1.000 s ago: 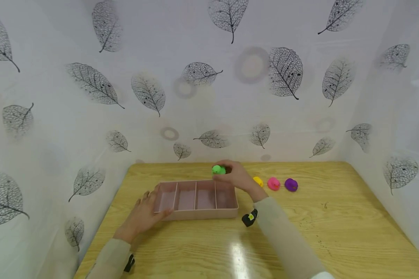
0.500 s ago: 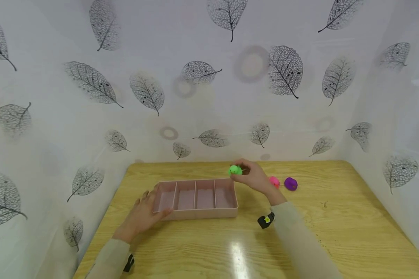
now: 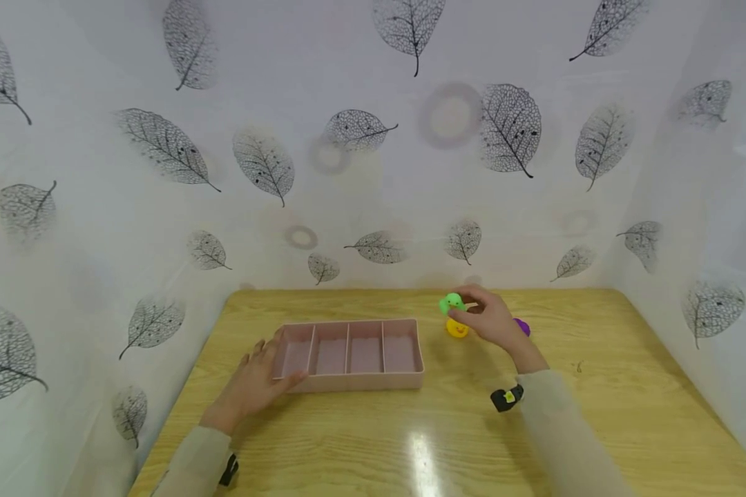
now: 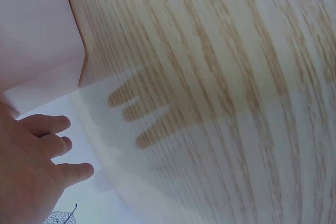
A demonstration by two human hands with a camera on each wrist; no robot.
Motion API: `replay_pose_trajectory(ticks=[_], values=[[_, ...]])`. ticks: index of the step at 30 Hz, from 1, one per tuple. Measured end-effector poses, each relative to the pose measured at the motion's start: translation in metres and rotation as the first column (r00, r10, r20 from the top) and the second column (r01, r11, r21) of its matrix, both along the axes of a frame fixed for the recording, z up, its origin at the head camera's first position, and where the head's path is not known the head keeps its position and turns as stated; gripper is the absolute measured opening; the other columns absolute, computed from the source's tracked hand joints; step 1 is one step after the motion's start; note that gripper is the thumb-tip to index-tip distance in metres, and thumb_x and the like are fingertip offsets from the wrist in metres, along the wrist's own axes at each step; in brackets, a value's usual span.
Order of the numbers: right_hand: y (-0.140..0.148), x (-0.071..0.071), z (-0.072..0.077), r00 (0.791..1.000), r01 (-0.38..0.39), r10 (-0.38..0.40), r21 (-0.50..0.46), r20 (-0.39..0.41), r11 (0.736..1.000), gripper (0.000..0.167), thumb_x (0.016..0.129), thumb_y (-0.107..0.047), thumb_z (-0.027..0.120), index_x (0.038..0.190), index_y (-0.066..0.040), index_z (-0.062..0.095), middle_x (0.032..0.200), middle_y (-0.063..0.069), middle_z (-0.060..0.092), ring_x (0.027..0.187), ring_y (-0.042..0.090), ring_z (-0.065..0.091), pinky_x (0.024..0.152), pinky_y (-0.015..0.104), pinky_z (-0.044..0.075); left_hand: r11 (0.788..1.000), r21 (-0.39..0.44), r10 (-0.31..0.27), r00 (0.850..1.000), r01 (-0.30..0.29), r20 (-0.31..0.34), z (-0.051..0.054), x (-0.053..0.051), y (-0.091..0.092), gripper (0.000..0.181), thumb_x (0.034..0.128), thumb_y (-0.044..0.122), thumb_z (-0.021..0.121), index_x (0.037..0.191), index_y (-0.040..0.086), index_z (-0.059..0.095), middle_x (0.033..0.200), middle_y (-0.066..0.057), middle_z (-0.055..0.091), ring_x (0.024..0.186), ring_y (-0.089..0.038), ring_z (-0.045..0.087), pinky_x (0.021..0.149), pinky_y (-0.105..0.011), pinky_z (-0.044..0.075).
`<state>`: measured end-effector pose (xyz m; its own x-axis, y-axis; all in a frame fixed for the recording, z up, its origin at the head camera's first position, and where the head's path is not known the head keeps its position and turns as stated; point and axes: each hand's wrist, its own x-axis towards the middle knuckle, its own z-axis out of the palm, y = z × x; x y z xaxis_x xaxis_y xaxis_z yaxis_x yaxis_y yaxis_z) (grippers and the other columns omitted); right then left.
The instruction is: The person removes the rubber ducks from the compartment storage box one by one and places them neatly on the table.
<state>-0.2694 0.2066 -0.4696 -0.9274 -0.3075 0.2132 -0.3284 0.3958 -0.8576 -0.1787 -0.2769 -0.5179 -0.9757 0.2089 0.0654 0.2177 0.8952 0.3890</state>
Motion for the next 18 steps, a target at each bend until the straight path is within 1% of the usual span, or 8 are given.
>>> replay_pose_trajectory(ticks=[6, 9, 11, 13, 16, 18], values=[[0.025, 0.009, 0.001, 0.998, 0.065, -0.065, 0.023, 0.024, 0.998, 0.043, 0.100, -0.014, 0.072, 0.141, -0.005, 0.064, 0.132, 0.019, 0.068, 0.108, 0.008, 0.061, 0.090, 0.015, 0.054, 1.000, 0.002, -0.001, 1.000, 0.001, 0.002, -0.001, 0.001, 0.001, 0.103, 0.0987, 0.064, 0.061, 0.169, 0.003, 0.015, 0.161, -0.031, 0.043, 0.150, -0.059, 0.035, 0.119, -0.078, 0.027], [0.037, 0.014, 0.003, 0.995, 0.097, -0.098, 0.046, 0.025, 0.994, 0.045, 0.100, -0.015, 0.072, 0.143, -0.004, 0.062, 0.133, 0.020, 0.067, 0.107, 0.004, 0.060, 0.087, 0.015, 0.054, 1.000, 0.005, -0.006, 1.000, 0.006, 0.002, -0.001, 0.001, 0.000, 0.104, 0.0991, 0.063, 0.061, 0.169, 0.004, 0.013, 0.162, -0.030, 0.041, 0.150, -0.059, 0.034, 0.119, -0.079, 0.026], [0.045, 0.017, 0.004, 0.992, 0.112, -0.114, 0.055, 0.044, 0.992, 0.046, 0.101, -0.016, 0.071, 0.144, -0.004, 0.061, 0.133, 0.021, 0.067, 0.099, 0.007, 0.062, 0.077, 0.018, 0.056, 1.000, 0.010, -0.005, 1.000, 0.005, 0.005, -0.001, 0.002, 0.000, 0.104, 0.0991, 0.063, 0.061, 0.169, 0.004, 0.012, 0.163, -0.030, 0.040, 0.151, -0.060, 0.033, 0.120, -0.079, 0.026], [0.052, 0.018, 0.004, 0.990, 0.129, -0.133, 0.071, 0.053, 0.989, 0.048, 0.101, -0.017, 0.070, 0.145, -0.002, 0.059, 0.133, 0.024, 0.065, 0.094, 0.009, 0.064, 0.072, 0.021, 0.056, 1.000, 0.012, -0.002, 1.000, 0.002, 0.009, -0.001, 0.001, 0.000, 0.104, 0.0990, 0.063, 0.061, 0.169, 0.005, 0.011, 0.163, -0.030, 0.040, 0.151, -0.060, 0.032, 0.120, -0.079, 0.026], [0.063, 0.021, 0.002, 0.985, 0.155, -0.161, 0.098, 0.054, 0.983, 0.047, 0.102, -0.018, 0.069, 0.145, -0.001, 0.059, 0.133, 0.025, 0.064, 0.091, 0.011, 0.065, 0.069, 0.023, 0.057, 1.000, 0.012, 0.005, 1.000, -0.005, 0.015, -0.001, 0.001, 0.000, 0.104, 0.0989, 0.064, 0.061, 0.170, 0.006, 0.011, 0.162, -0.030, 0.042, 0.151, -0.060, 0.032, 0.120, -0.078, 0.026], [0.070, 0.022, 0.000, 0.983, 0.175, -0.180, 0.117, 0.034, 0.978, 0.046, 0.102, -0.018, 0.068, 0.144, -0.001, 0.060, 0.135, 0.025, 0.064, 0.098, 0.005, 0.064, 0.076, 0.019, 0.057, 1.000, 0.009, 0.004, 1.000, -0.004, 0.013, -0.001, 0.001, 0.000, 0.104, 0.0989, 0.064, 0.061, 0.169, 0.005, 0.011, 0.161, -0.031, 0.043, 0.150, -0.060, 0.033, 0.120, -0.078, 0.027]])
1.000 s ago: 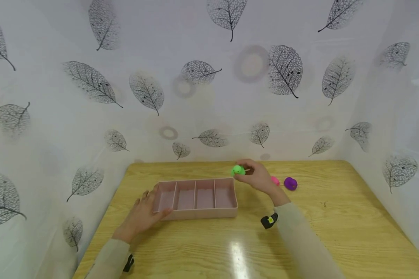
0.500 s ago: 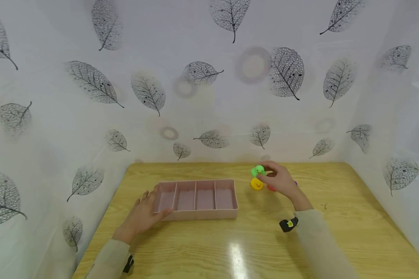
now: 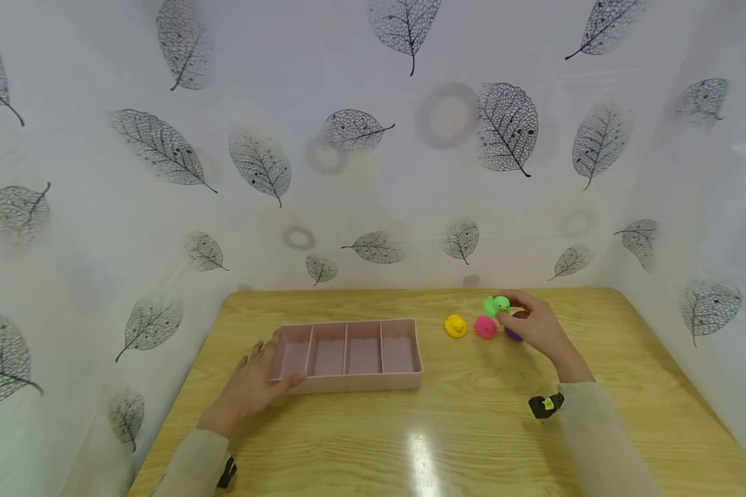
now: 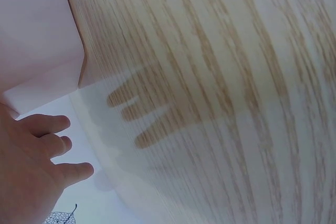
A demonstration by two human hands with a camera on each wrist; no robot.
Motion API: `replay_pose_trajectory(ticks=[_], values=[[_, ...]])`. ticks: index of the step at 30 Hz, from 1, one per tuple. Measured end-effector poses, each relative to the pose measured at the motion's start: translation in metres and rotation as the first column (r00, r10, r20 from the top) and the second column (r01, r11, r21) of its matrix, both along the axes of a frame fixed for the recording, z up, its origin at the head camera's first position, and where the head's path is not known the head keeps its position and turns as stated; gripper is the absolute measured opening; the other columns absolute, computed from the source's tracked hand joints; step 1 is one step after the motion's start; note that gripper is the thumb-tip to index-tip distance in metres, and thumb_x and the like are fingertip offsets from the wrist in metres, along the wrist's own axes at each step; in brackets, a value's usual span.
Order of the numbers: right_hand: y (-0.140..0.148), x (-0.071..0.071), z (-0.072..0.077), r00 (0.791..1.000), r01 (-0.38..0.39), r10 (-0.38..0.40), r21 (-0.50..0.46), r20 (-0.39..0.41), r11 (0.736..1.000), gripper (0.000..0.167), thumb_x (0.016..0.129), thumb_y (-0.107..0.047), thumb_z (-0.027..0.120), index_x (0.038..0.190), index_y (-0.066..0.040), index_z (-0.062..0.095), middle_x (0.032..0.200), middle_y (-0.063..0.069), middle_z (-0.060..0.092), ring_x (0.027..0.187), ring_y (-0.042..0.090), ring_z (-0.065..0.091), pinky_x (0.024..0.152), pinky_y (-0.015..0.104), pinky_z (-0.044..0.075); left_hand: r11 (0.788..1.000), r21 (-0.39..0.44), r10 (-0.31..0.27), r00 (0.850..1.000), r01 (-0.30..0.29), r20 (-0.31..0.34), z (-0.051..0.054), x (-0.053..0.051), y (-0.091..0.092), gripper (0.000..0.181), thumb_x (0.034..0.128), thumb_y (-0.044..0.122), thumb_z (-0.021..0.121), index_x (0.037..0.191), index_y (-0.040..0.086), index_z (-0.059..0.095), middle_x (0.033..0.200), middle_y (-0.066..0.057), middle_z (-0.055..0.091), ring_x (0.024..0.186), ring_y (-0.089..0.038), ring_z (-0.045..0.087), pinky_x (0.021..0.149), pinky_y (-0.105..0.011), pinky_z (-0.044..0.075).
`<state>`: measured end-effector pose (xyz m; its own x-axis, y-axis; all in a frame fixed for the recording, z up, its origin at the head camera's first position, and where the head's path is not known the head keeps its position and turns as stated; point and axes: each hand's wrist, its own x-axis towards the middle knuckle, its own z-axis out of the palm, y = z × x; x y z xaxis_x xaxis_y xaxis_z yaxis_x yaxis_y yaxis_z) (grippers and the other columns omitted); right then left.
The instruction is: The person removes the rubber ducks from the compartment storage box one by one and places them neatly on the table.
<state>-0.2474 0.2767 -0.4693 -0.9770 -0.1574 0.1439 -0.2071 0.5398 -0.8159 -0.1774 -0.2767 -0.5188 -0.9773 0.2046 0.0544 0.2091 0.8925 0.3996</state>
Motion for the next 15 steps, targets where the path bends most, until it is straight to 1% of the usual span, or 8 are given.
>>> replay_pose_trajectory(ticks=[2, 5, 7, 11, 15], values=[[0.007, 0.001, -0.001, 1.000, 0.007, -0.007, 0.015, -0.016, 1.000, 0.044, 0.103, -0.018, 0.067, 0.144, -0.002, 0.061, 0.137, 0.024, 0.064, 0.102, 0.000, 0.061, 0.080, 0.016, 0.055, 1.000, 0.002, 0.000, 1.000, 0.000, -0.005, 0.000, 0.001, 0.000, 0.104, 0.0989, 0.064, 0.061, 0.169, 0.005, 0.012, 0.161, -0.031, 0.044, 0.150, -0.061, 0.034, 0.119, -0.078, 0.028], [0.018, 0.003, -0.002, 0.999, 0.014, -0.012, 0.032, -0.039, 0.999, 0.044, 0.103, -0.017, 0.068, 0.144, -0.003, 0.061, 0.138, 0.023, 0.064, 0.105, -0.009, 0.055, 0.081, 0.014, 0.053, 1.000, 0.007, 0.001, 1.000, -0.001, -0.008, 0.000, 0.001, 0.000, 0.104, 0.0987, 0.063, 0.062, 0.169, 0.005, 0.013, 0.161, -0.031, 0.044, 0.150, -0.061, 0.034, 0.119, -0.078, 0.028], [0.025, 0.005, -0.002, 0.998, 0.020, -0.017, 0.051, -0.055, 0.998, 0.044, 0.102, -0.016, 0.068, 0.144, -0.003, 0.061, 0.138, 0.024, 0.065, 0.104, -0.012, 0.053, 0.081, 0.013, 0.052, 1.000, 0.010, 0.004, 1.000, -0.004, -0.005, 0.000, 0.000, 0.000, 0.104, 0.0988, 0.063, 0.061, 0.169, 0.006, 0.012, 0.161, -0.030, 0.043, 0.150, -0.060, 0.033, 0.120, -0.078, 0.027], [0.041, 0.007, -0.003, 0.997, 0.040, -0.034, 0.087, -0.071, 0.995, 0.045, 0.102, -0.016, 0.069, 0.144, -0.002, 0.062, 0.137, 0.024, 0.066, 0.102, -0.014, 0.053, 0.078, 0.013, 0.052, 1.000, 0.012, 0.003, 1.000, -0.003, 0.004, -0.001, 0.001, 0.000, 0.104, 0.0988, 0.064, 0.061, 0.169, 0.006, 0.012, 0.162, -0.031, 0.042, 0.151, -0.060, 0.032, 0.120, -0.078, 0.026], [0.056, 0.009, -0.005, 0.996, 0.058, -0.049, 0.117, -0.078, 0.991, 0.046, 0.103, -0.018, 0.069, 0.145, -0.002, 0.061, 0.139, 0.024, 0.064, 0.102, -0.017, 0.050, 0.077, 0.013, 0.052, 1.000, 0.016, -0.001, 1.000, 0.001, 0.004, 0.000, 0.001, 0.001, 0.104, 0.0988, 0.063, 0.061, 0.169, 0.005, 0.012, 0.163, -0.030, 0.041, 0.151, -0.060, 0.031, 0.121, -0.078, 0.025]])
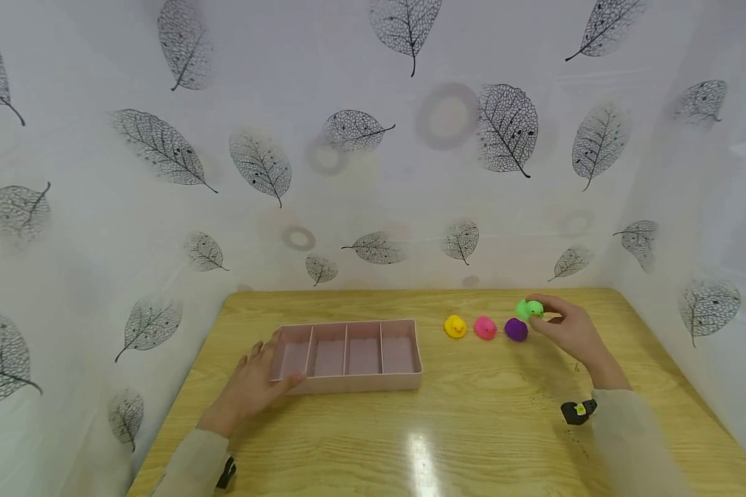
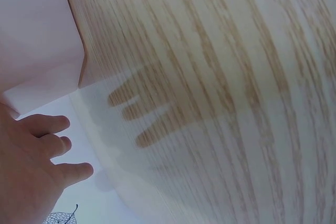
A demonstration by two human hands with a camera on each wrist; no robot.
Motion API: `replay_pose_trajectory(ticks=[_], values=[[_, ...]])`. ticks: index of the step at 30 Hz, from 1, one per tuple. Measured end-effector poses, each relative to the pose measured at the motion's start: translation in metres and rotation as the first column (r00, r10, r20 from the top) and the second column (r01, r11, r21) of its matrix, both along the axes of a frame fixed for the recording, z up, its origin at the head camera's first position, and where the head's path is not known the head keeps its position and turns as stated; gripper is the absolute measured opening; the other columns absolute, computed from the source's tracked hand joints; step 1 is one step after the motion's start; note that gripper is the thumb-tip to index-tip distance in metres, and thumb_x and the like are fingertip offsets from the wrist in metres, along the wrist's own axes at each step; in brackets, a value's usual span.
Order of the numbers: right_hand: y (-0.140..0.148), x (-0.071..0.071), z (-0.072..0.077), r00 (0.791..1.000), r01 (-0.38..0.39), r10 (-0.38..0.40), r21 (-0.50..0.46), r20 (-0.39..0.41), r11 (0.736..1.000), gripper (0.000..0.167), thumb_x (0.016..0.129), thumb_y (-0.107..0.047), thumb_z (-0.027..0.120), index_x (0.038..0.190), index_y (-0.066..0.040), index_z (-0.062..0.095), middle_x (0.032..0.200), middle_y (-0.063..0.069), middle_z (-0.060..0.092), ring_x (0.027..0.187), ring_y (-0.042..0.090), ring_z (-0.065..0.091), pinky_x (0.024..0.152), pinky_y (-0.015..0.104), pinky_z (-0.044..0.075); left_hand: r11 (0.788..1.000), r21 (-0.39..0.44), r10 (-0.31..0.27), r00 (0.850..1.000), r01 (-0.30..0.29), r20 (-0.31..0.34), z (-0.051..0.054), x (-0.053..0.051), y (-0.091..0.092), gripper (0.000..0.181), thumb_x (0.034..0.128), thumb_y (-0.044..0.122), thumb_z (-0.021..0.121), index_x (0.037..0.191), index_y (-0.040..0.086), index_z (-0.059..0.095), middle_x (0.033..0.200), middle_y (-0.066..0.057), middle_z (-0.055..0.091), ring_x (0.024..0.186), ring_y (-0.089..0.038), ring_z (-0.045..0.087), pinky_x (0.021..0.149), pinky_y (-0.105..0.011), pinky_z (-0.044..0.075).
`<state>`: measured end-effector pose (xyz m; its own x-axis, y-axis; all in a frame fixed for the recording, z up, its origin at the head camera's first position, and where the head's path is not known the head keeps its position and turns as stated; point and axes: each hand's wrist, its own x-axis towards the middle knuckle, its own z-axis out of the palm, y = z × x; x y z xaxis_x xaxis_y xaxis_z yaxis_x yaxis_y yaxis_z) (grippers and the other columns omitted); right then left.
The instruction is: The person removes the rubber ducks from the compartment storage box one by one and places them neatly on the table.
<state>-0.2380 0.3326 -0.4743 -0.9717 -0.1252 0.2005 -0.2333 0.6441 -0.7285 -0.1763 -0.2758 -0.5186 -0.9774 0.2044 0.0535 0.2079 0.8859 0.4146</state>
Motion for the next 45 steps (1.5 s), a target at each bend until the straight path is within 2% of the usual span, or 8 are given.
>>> replay_pose_trajectory(ticks=[6, 10, 13, 17, 22, 27, 41, 45], values=[[0.019, 0.000, -0.006, 1.000, 0.018, -0.018, 0.040, -0.001, 0.999, 0.047, 0.104, -0.021, 0.068, 0.145, 0.000, 0.060, 0.144, 0.026, 0.059, 0.104, -0.018, 0.046, 0.078, 0.012, 0.050, 1.000, -0.017, -0.003, 1.000, 0.003, -0.009, 0.001, -0.001, -0.001, 0.104, 0.0986, 0.064, 0.061, 0.169, 0.005, 0.013, 0.166, -0.028, 0.037, 0.152, -0.059, 0.030, 0.120, -0.078, 0.026], [0.028, 0.000, -0.012, 0.998, 0.025, -0.027, 0.056, 0.050, 0.998, 0.049, 0.105, -0.023, 0.066, 0.147, 0.000, 0.057, 0.149, 0.029, 0.055, 0.118, 0.019, 0.061, 0.078, 0.017, 0.052, 1.000, -0.027, -0.004, 1.000, 0.003, -0.029, 0.001, -0.001, 0.000, 0.103, 0.0983, 0.063, 0.062, 0.169, 0.005, 0.016, 0.169, -0.028, 0.032, 0.153, -0.060, 0.027, 0.120, -0.079, 0.025], [0.031, 0.000, -0.016, 0.997, 0.031, -0.036, 0.066, 0.075, 0.997, 0.051, 0.105, -0.024, 0.067, 0.148, 0.000, 0.056, 0.150, 0.031, 0.053, 0.120, 0.041, 0.059, 0.076, 0.020, 0.054, 0.999, -0.038, 0.000, 0.999, -0.001, -0.039, 0.002, -0.001, 0.000, 0.102, 0.0982, 0.063, 0.062, 0.168, 0.004, 0.017, 0.168, -0.031, 0.030, 0.154, -0.060, 0.024, 0.120, -0.080, 0.023], [0.034, 0.001, -0.020, 0.996, 0.039, -0.045, 0.084, 0.073, 0.996, 0.050, 0.104, -0.022, 0.068, 0.148, 0.001, 0.057, 0.148, 0.031, 0.056, 0.117, 0.039, 0.061, 0.074, 0.019, 0.054, 0.998, -0.067, 0.000, 0.999, -0.003, -0.052, 0.001, -0.002, 0.001, 0.103, 0.0978, 0.064, 0.061, 0.168, 0.003, 0.017, 0.168, -0.034, 0.028, 0.155, -0.059, 0.023, 0.121, -0.079, 0.022], [0.037, 0.001, -0.024, 0.995, 0.037, -0.045, 0.089, 0.091, 0.995, 0.051, 0.104, -0.018, 0.067, 0.148, 0.004, 0.055, 0.149, 0.035, 0.053, 0.120, 0.052, 0.060, 0.073, 0.017, 0.053, 0.996, -0.092, 0.002, 0.997, -0.009, -0.074, 0.001, -0.002, 0.000, 0.104, 0.0969, 0.065, 0.062, 0.168, 0.002, 0.019, 0.168, -0.034, 0.028, 0.155, -0.058, 0.023, 0.121, -0.079, 0.022], [0.042, 0.001, -0.030, 0.991, 0.047, -0.059, 0.102, 0.118, 0.994, 0.052, 0.103, -0.017, 0.067, 0.148, 0.005, 0.055, 0.147, 0.039, 0.053, 0.120, 0.054, 0.060, 0.072, 0.019, 0.054, 0.995, -0.098, 0.003, 0.997, -0.011, -0.080, 0.000, -0.002, 0.000, 0.104, 0.0966, 0.065, 0.062, 0.168, 0.003, 0.019, 0.168, -0.034, 0.028, 0.156, -0.058, 0.023, 0.122, -0.078, 0.021], [0.044, -0.004, -0.044, 0.982, 0.052, -0.079, 0.151, 0.173, 0.987, 0.051, 0.100, -0.015, 0.068, 0.145, 0.006, 0.056, 0.128, 0.039, 0.063, 0.103, 0.039, 0.065, 0.063, 0.027, 0.054, 0.996, -0.090, 0.002, 0.997, -0.009, -0.080, -0.001, -0.002, 0.000, 0.103, 0.0970, 0.065, 0.061, 0.168, 0.004, 0.018, 0.168, -0.034, 0.028, 0.156, -0.057, 0.023, 0.122, -0.078, 0.021], [0.043, -0.006, -0.047, 0.985, 0.045, -0.073, 0.178, 0.154, 0.983, 0.049, 0.098, -0.011, 0.067, 0.143, 0.008, 0.057, 0.125, 0.038, 0.065, 0.103, 0.040, 0.066, 0.069, 0.028, 0.053, 0.996, -0.087, 0.002, 0.997, -0.009, -0.079, -0.001, -0.003, 0.000, 0.103, 0.0972, 0.065, 0.061, 0.168, 0.004, 0.018, 0.168, -0.034, 0.028, 0.156, -0.057, 0.023, 0.122, -0.079, 0.021]])
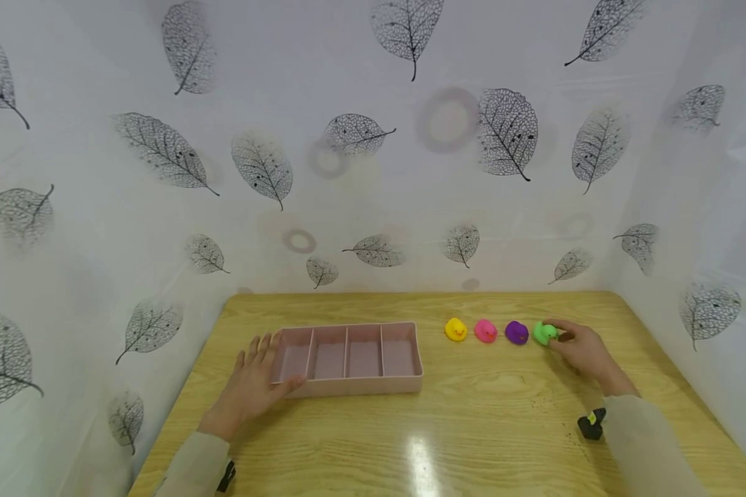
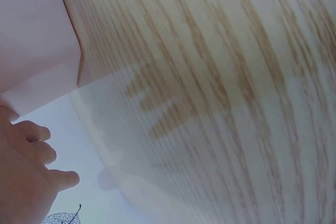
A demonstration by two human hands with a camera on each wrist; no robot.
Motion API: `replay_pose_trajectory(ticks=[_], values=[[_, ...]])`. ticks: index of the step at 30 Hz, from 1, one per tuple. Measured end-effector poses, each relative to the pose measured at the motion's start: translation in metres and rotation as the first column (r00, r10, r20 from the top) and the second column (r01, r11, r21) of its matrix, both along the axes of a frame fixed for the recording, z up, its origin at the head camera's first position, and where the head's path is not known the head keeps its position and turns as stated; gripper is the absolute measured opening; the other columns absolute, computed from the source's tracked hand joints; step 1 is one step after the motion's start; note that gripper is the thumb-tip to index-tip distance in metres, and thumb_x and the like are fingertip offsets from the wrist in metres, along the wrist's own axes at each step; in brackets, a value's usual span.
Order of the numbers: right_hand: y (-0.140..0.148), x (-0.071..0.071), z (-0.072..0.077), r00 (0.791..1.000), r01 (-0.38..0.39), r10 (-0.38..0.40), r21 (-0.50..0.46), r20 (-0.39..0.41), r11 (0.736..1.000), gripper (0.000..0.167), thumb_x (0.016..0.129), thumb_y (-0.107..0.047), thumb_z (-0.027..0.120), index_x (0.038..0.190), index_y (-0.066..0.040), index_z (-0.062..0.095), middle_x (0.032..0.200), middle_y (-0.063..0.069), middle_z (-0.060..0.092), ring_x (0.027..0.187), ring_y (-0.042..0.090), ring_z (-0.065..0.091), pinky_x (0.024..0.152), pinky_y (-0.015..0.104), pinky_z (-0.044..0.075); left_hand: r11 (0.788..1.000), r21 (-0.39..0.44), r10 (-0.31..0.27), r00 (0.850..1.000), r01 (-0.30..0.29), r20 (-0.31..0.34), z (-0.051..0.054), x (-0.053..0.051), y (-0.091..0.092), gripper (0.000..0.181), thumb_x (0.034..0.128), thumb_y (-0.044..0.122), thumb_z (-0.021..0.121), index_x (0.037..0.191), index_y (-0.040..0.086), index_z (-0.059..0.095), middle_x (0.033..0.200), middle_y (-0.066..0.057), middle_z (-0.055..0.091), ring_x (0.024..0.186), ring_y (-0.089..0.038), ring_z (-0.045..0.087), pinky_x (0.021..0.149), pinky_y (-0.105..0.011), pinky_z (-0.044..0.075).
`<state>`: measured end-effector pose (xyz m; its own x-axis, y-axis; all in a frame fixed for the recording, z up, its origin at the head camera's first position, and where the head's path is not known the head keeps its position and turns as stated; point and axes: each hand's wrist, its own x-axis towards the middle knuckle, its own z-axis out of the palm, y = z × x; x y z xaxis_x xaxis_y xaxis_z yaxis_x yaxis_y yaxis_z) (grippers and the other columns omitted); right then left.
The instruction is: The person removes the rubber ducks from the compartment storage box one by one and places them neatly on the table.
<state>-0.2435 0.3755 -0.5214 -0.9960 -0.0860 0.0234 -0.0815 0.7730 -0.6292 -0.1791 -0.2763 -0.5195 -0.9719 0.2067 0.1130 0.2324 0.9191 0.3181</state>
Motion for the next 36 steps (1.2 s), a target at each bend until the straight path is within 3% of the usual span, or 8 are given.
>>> replay_pose_trajectory(ticks=[3, 11, 14, 19, 26, 30, 33, 36], values=[[-0.001, -0.001, -0.002, 1.000, -0.001, 0.001, -0.004, 0.008, 1.000, 0.049, 0.099, -0.011, 0.066, 0.143, 0.009, 0.056, 0.124, 0.038, 0.065, 0.100, 0.037, 0.066, 0.069, 0.029, 0.053, 1.000, 0.001, -0.002, 1.000, 0.002, -0.003, 0.000, 0.000, 0.000, 0.103, 0.0971, 0.064, 0.062, 0.168, 0.003, 0.019, 0.167, -0.034, 0.029, 0.155, -0.058, 0.024, 0.122, -0.079, 0.021], [-0.002, -0.004, -0.006, 0.999, -0.007, 0.009, -0.045, 0.051, 0.999, 0.048, 0.101, -0.013, 0.063, 0.145, 0.006, 0.055, 0.121, 0.039, 0.065, 0.064, 0.011, 0.054, 0.048, 0.028, 0.047, 1.000, -0.001, -0.004, 1.000, 0.004, -0.003, 0.001, 0.000, 0.000, 0.103, 0.0970, 0.064, 0.062, 0.167, 0.001, 0.020, 0.167, -0.035, 0.030, 0.155, -0.058, 0.024, 0.121, -0.079, 0.022], [-0.003, -0.005, -0.006, 0.998, -0.008, 0.012, -0.053, 0.061, 0.999, 0.047, 0.101, -0.011, 0.063, 0.145, 0.005, 0.056, 0.118, 0.037, 0.067, 0.060, 0.012, 0.052, 0.046, 0.028, 0.046, 1.000, -0.001, -0.005, 1.000, 0.005, -0.002, 0.001, 0.000, 0.000, 0.104, 0.0970, 0.064, 0.062, 0.167, 0.000, 0.020, 0.166, -0.035, 0.030, 0.155, -0.058, 0.024, 0.121, -0.079, 0.022], [-0.004, -0.004, -0.007, 0.998, -0.019, 0.021, -0.038, 0.053, 0.999, 0.046, 0.101, -0.010, 0.064, 0.144, 0.006, 0.056, 0.117, 0.034, 0.069, 0.078, 0.017, 0.058, 0.054, 0.028, 0.050, 1.000, 0.001, -0.006, 1.000, 0.006, 0.000, 0.001, 0.000, -0.001, 0.104, 0.0970, 0.064, 0.062, 0.167, 0.001, 0.019, 0.166, -0.035, 0.030, 0.155, -0.058, 0.024, 0.121, -0.079, 0.022], [-0.005, -0.003, -0.005, 0.998, -0.027, 0.029, -0.027, 0.063, 0.999, 0.050, 0.100, -0.013, 0.066, 0.146, 0.006, 0.055, 0.120, 0.035, 0.068, 0.090, 0.023, 0.062, 0.060, 0.029, 0.051, 1.000, -0.009, -0.005, 1.000, 0.005, 0.015, 0.003, 0.000, -0.001, 0.104, 0.0973, 0.066, 0.060, 0.168, 0.004, 0.017, 0.166, -0.035, 0.031, 0.156, -0.058, 0.023, 0.122, -0.079, 0.020], [-0.006, -0.004, 0.004, 0.996, -0.038, 0.039, -0.014, 0.075, 0.999, 0.058, 0.098, -0.014, 0.069, 0.150, 0.004, 0.050, 0.127, 0.040, 0.063, 0.101, 0.039, 0.067, 0.066, 0.032, 0.054, 1.000, -0.013, -0.014, 0.999, 0.014, 0.031, 0.007, 0.000, -0.002, 0.104, 0.0973, 0.067, 0.060, 0.168, 0.004, 0.018, 0.165, -0.035, 0.033, 0.155, -0.059, 0.023, 0.122, -0.080, 0.019], [-0.007, -0.005, 0.017, 0.997, -0.047, 0.046, 0.010, 0.060, 0.999, 0.060, 0.100, -0.017, 0.068, 0.153, 0.003, 0.047, 0.138, 0.045, 0.056, 0.116, 0.053, 0.063, 0.077, 0.044, 0.060, 0.999, -0.024, -0.024, 0.999, 0.025, 0.037, 0.013, -0.001, -0.001, 0.104, 0.0961, 0.067, 0.061, 0.167, 0.002, 0.020, 0.163, -0.036, 0.036, 0.154, -0.060, 0.026, 0.121, -0.080, 0.020], [-0.014, -0.005, 0.033, 0.999, -0.043, 0.042, 0.025, 0.018, 0.999, 0.059, 0.105, -0.026, 0.063, 0.154, 0.002, 0.045, 0.147, 0.044, 0.048, 0.125, 0.059, 0.057, 0.087, 0.062, 0.059, 0.999, -0.037, -0.030, 0.999, 0.031, 0.029, 0.025, -0.004, 0.002, 0.104, 0.0948, 0.065, 0.064, 0.166, 0.001, 0.023, 0.161, -0.036, 0.039, 0.151, -0.061, 0.031, 0.119, -0.082, 0.022]])
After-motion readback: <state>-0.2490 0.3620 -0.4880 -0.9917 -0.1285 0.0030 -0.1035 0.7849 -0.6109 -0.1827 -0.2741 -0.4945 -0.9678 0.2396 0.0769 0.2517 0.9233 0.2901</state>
